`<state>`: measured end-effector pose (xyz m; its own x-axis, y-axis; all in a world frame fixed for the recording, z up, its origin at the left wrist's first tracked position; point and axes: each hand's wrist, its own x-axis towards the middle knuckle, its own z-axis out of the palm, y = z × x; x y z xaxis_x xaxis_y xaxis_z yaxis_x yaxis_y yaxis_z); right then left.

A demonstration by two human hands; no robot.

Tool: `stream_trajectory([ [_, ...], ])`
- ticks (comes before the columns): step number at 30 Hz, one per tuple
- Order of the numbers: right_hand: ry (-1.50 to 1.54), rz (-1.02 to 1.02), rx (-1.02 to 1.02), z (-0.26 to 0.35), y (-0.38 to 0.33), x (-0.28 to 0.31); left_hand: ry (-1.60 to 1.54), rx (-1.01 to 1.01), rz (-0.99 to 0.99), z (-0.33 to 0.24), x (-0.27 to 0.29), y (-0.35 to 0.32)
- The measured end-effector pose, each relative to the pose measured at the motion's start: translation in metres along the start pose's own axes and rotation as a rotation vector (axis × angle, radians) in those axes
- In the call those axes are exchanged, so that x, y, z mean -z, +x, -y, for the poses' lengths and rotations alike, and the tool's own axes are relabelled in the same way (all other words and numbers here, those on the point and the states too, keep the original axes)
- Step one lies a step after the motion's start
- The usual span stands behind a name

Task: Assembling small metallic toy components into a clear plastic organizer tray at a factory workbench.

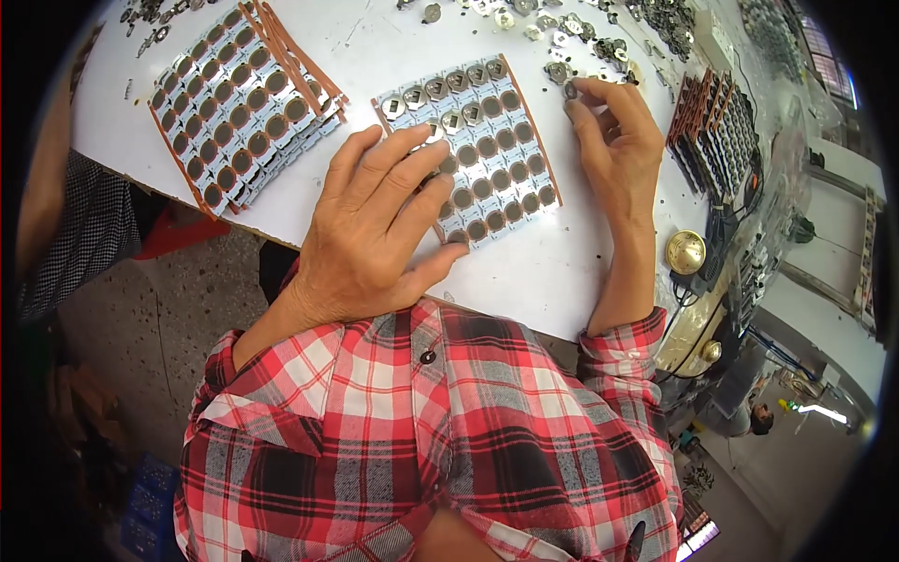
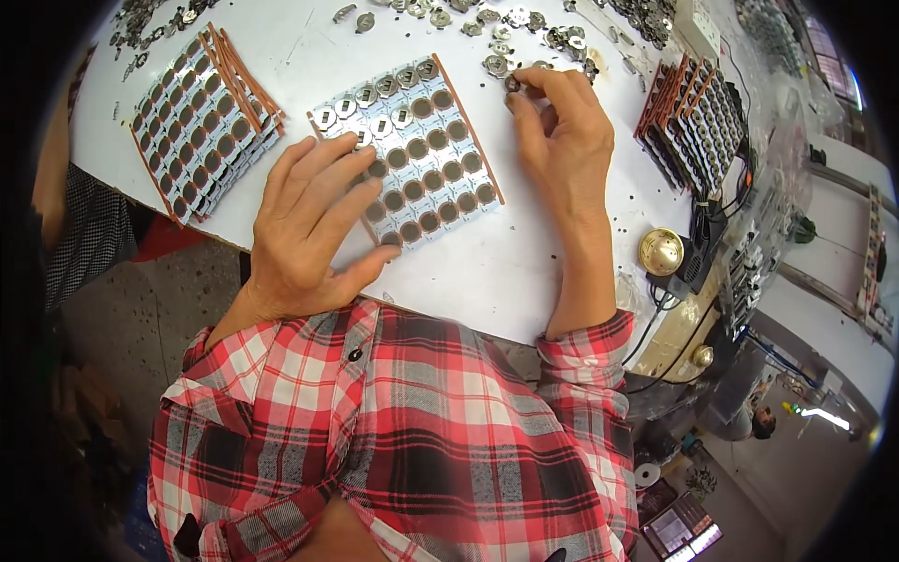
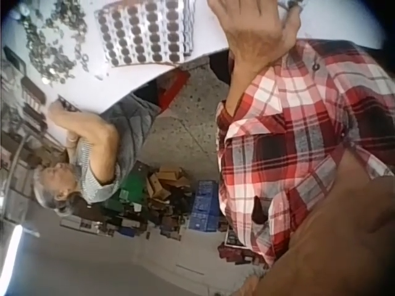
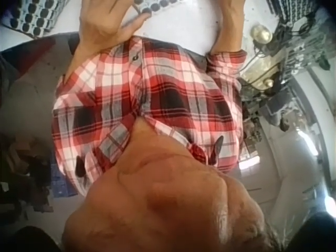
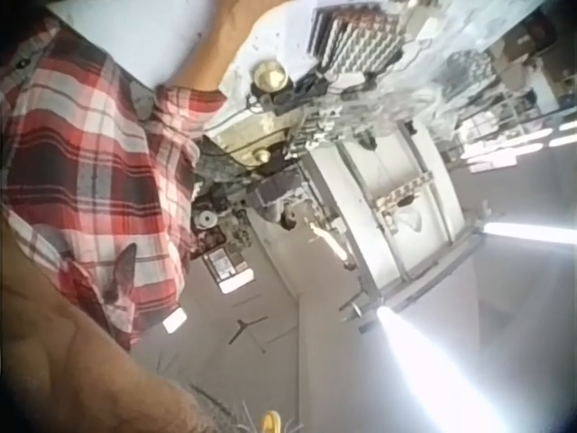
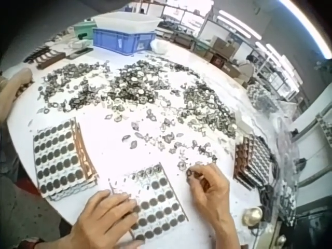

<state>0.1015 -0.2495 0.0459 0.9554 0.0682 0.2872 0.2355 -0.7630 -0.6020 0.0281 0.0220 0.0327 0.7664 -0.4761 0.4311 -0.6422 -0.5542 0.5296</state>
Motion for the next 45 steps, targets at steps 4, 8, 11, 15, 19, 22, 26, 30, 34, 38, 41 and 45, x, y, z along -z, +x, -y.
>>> stream_trajectory([
  [4, 0.149, -0.014, -0.15, -0.005, -0.001, 0.001, -0.027, -0.004, -0.006, 0.002, 0.0, 0.003],
  [8, 0.176, -0.011, -0.2, 0.0, -0.001, 0.004, -0.033, -0.012, -0.004, 0.002, 0.001, 0.003],
  [11, 0.354, -0.039, -0.322, 0.005, -0.002, 0.005, -0.037, -0.013, -0.004, 0.002, 0.002, 0.003],
  [15, 0.204, -0.005, -0.178, 0.011, -0.008, -0.004, -0.037, -0.012, -0.004, 0.001, 0.001, 0.004],
  [19, 0.024, 0.036, 0.059, 0.012, -0.007, -0.008, -0.042, -0.009, -0.015, 0.002, 0.001, 0.003],
  [22, 0.012, 0.049, 0.114, 0.006, -0.005, -0.008, -0.051, -0.01, -0.026, 0.001, -0.001, 0.004],
  [26, 0.038, 0.137, 0.079, 0.012, -0.002, 0.002, -0.07, -0.016, -0.038, 0.001, -0.002, 0.004],
  [30, 0.058, 0.188, 0.093, 0.004, -0.001, 0.003, -0.075, -0.013, -0.042, 0.001, -0.001, 0.003],
  [34, 0.059, 0.099, 0.152, 0.005, -0.002, -0.002, -0.073, -0.016, -0.035, 0.001, -0.001, 0.004],
  [38, 0.653, 0.141, -0.278, 0.038, -0.011, 0.001, -0.077, -0.027, -0.039, 0.002, -0.001, 0.004],
  [41, 0.609, 0.237, -0.338, 0.046, -0.013, -0.006, -0.072, -0.019, -0.024, 0.002, -0.001, 0.003],
  [45, 0.46, 0.278, -0.23, 0.048, -0.012, -0.013, -0.067, -0.044, -0.001, 0.002, -0.001, 0.002],
])
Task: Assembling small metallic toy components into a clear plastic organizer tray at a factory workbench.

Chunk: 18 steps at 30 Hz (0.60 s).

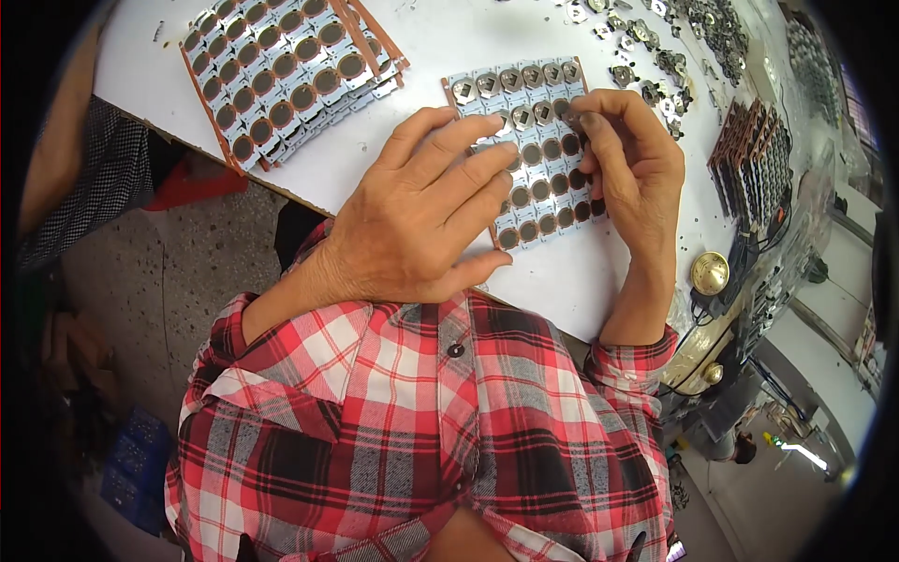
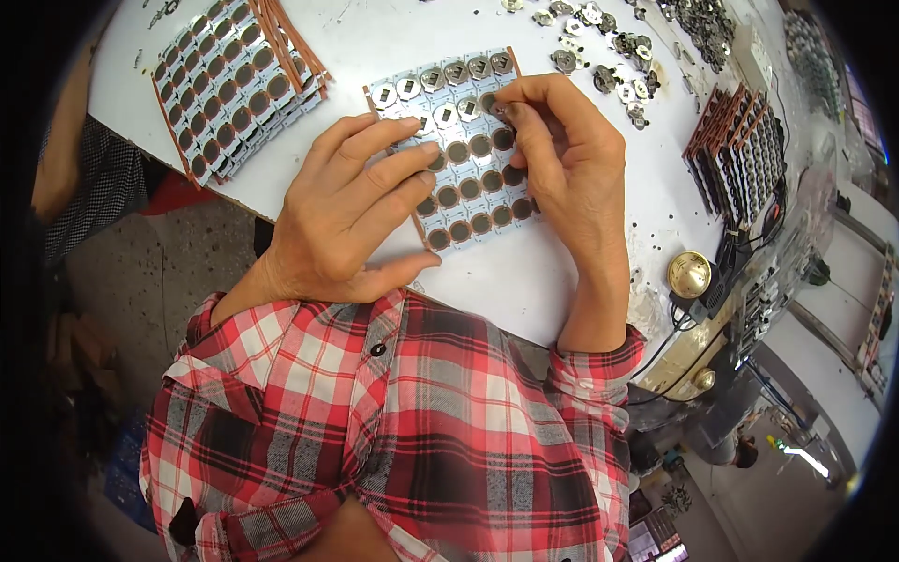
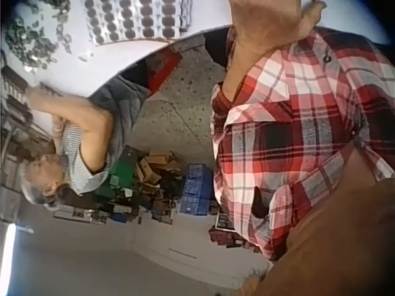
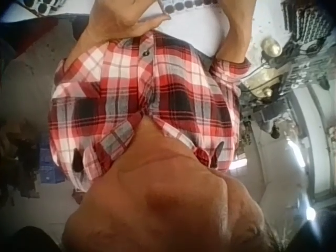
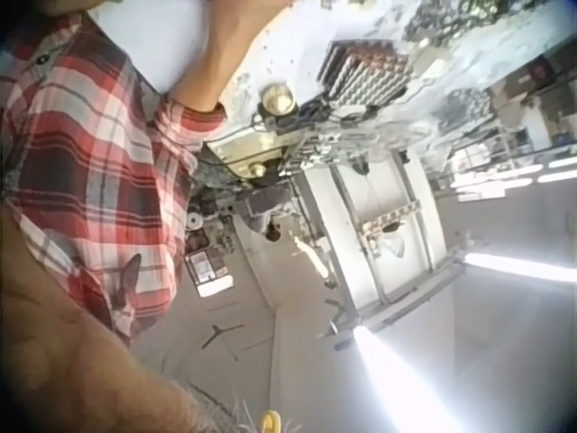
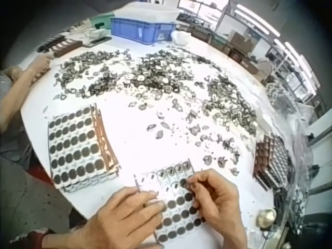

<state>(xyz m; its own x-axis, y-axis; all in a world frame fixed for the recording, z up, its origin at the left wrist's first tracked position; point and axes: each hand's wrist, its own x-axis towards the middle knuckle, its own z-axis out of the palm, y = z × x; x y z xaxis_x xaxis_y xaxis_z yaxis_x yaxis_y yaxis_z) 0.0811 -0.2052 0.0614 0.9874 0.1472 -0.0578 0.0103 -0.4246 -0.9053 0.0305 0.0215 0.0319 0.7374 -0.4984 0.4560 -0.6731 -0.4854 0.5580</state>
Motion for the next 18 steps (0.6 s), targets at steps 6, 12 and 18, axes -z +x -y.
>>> stream_trajectory([
  [6, -0.262, 0.048, 0.149, -0.002, 0.003, 0.001, 0.006, -0.019, 0.027, 0.001, 0.001, -0.001],
  [12, -0.466, -0.016, 0.434, -0.01, 0.009, -0.003, 0.037, -0.029, 0.01, 0.0, -0.001, -0.001],
  [18, -0.339, -0.087, 0.312, -0.01, 0.005, -0.007, -0.003, 0.017, 0.011, -0.002, 0.001, 0.0],
])
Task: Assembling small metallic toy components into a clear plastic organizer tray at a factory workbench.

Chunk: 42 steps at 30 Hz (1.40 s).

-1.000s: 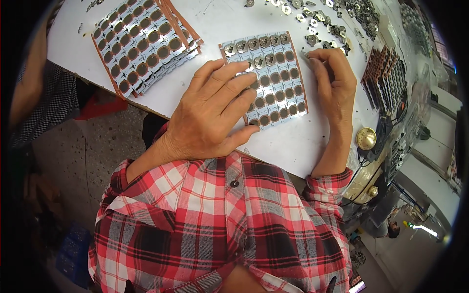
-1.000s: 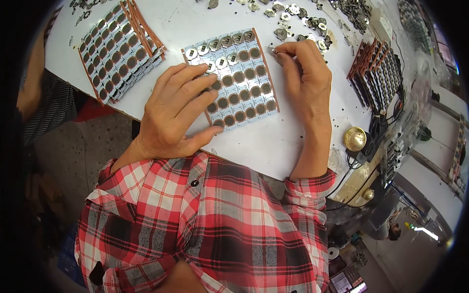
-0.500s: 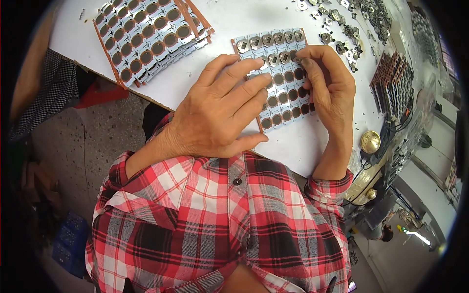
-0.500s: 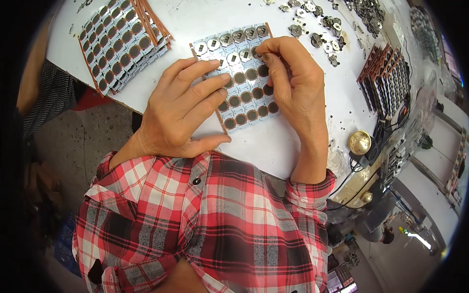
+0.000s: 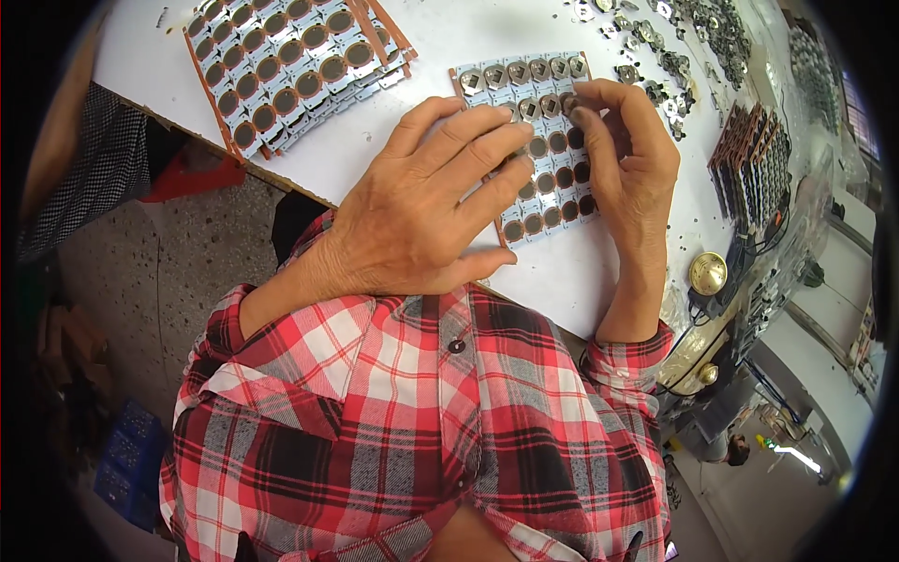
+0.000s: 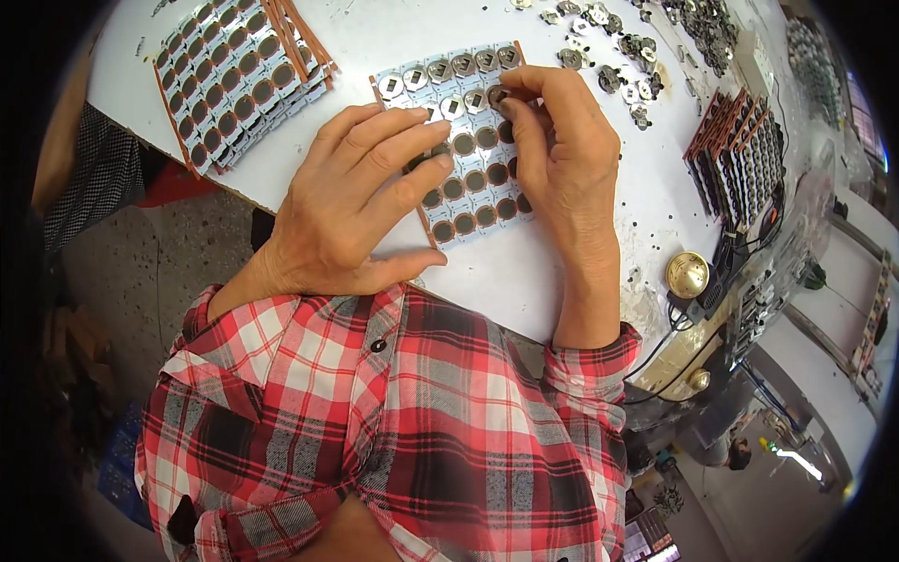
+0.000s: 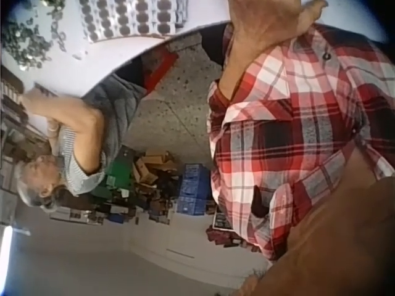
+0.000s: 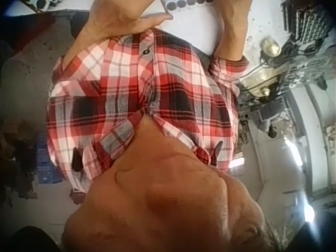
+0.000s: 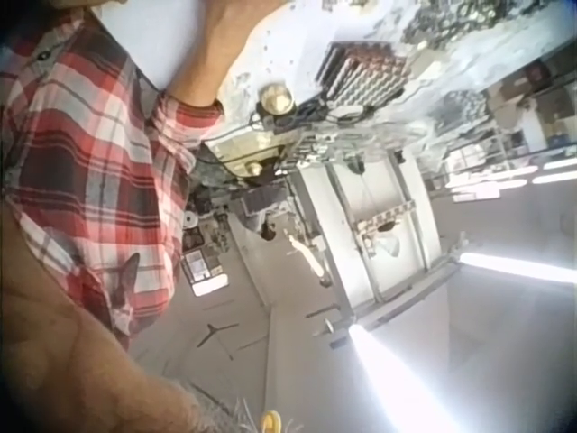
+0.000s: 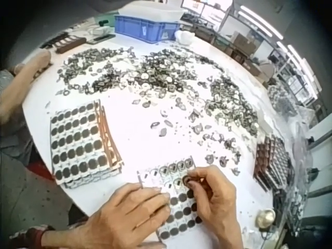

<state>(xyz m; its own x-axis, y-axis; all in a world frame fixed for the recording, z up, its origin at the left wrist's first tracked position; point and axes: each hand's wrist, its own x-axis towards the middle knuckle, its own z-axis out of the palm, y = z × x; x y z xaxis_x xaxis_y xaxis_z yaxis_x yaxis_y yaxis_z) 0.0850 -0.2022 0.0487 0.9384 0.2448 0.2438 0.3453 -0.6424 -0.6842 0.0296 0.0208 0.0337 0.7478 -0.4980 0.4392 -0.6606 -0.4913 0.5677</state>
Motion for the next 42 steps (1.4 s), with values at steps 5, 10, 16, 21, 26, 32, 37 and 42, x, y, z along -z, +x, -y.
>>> stream_trajectory([
  [5, 0.045, 0.005, -0.065, 0.002, 0.001, 0.001, 0.023, 0.029, 0.076, -0.001, -0.001, 0.001],
  [10, 0.026, 0.021, -0.113, 0.006, 0.0, 0.003, 0.011, 0.039, 0.074, -0.002, 0.0, 0.004],
  [16, 0.121, 0.077, -0.058, -0.002, 0.002, 0.007, 0.006, 0.034, 0.063, -0.003, -0.001, 0.005],
  [21, 0.242, -0.02, -0.12, -0.015, -0.002, 0.007, 0.008, 0.022, 0.049, -0.002, 0.0, 0.004],
  [26, -0.106, -0.283, -0.059, -0.032, 0.016, 0.012, -0.007, 0.018, 0.06, -0.003, 0.001, 0.004],
  [32, -0.09, -0.259, -0.065, -0.044, 0.013, 0.017, -0.001, 0.02, 0.055, -0.002, 0.0, 0.003],
  [37, 0.135, -0.243, -0.314, -0.037, 0.006, 0.026, 0.002, 0.007, 0.041, -0.001, 0.0, 0.003],
  [42, -0.185, -0.105, -0.078, -0.036, 0.004, 0.032, 0.008, 0.004, 0.039, -0.002, 0.001, 0.003],
])
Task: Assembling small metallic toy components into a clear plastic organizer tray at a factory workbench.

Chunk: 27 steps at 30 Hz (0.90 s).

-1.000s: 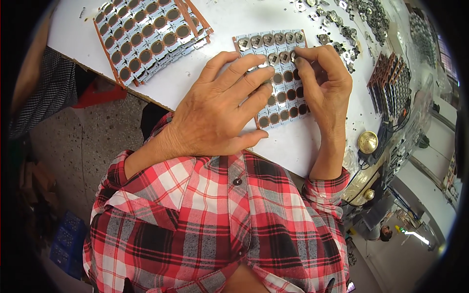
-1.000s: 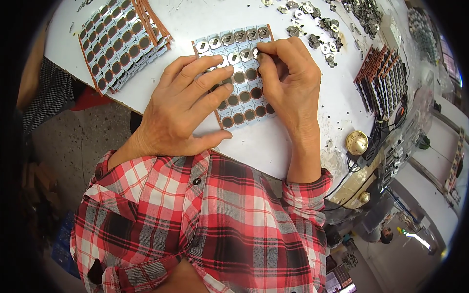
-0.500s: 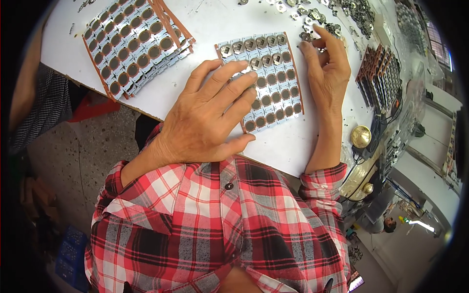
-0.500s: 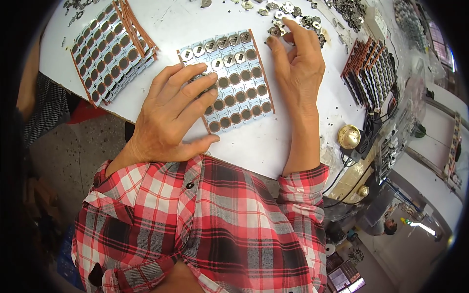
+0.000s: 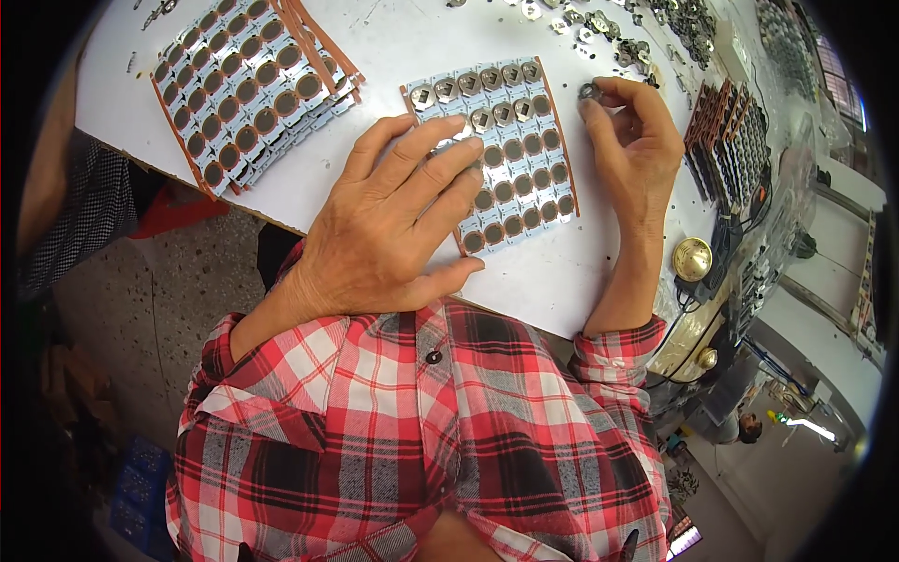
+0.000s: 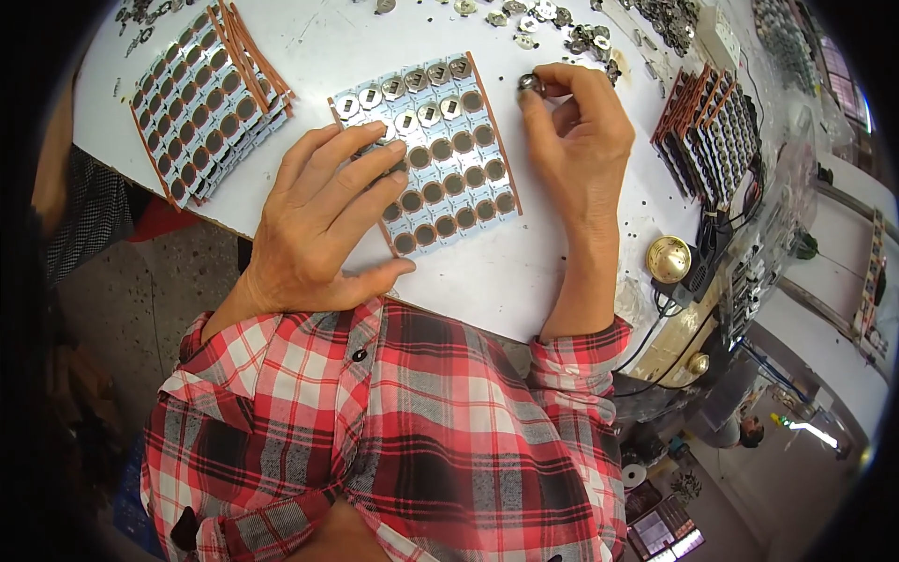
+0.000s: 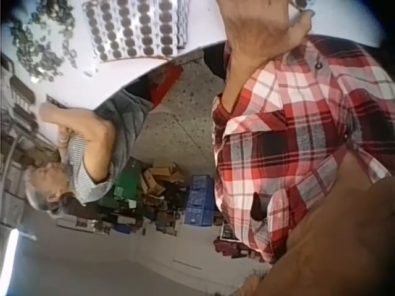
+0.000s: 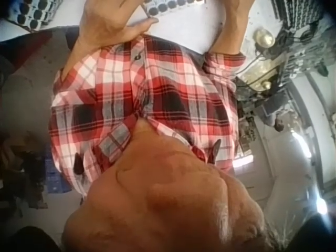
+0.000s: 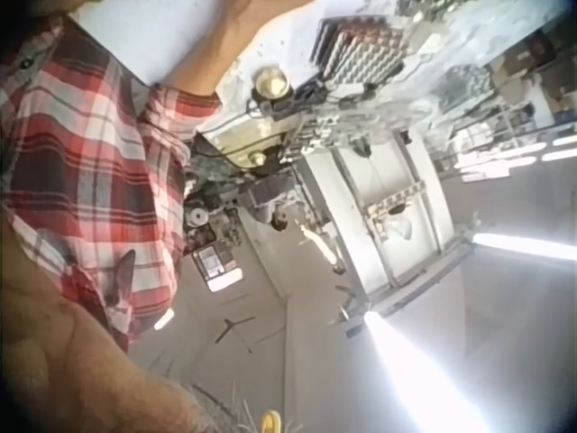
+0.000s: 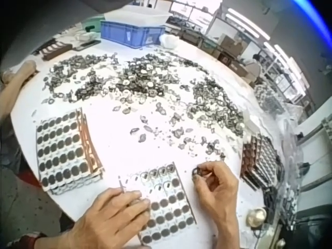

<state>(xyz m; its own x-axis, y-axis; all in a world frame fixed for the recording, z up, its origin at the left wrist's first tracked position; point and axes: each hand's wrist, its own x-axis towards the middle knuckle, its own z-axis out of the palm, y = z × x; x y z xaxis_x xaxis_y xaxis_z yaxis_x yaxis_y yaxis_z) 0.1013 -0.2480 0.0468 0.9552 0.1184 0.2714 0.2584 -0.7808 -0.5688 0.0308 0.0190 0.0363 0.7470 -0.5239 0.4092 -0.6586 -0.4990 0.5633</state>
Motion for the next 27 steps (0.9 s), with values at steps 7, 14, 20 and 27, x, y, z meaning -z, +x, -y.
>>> stream_trajectory([
  [7, 0.382, -0.133, -0.183, 0.005, -0.007, 0.03, 0.012, -0.006, -0.013, 0.001, -0.001, 0.0],
  [14, 0.543, -0.102, -0.21, 0.006, -0.012, 0.032, 0.025, 0.004, 0.0, 0.0, 0.0, 0.001],
  [20, 0.805, 0.042, -0.401, 0.016, -0.01, 0.007, 0.019, -0.004, -0.011, 0.0, 0.0, 0.0],
  [27, 0.744, 0.081, -0.393, 0.027, -0.005, -0.008, 0.012, -0.01, -0.01, 0.0, 0.0, 0.001],
])
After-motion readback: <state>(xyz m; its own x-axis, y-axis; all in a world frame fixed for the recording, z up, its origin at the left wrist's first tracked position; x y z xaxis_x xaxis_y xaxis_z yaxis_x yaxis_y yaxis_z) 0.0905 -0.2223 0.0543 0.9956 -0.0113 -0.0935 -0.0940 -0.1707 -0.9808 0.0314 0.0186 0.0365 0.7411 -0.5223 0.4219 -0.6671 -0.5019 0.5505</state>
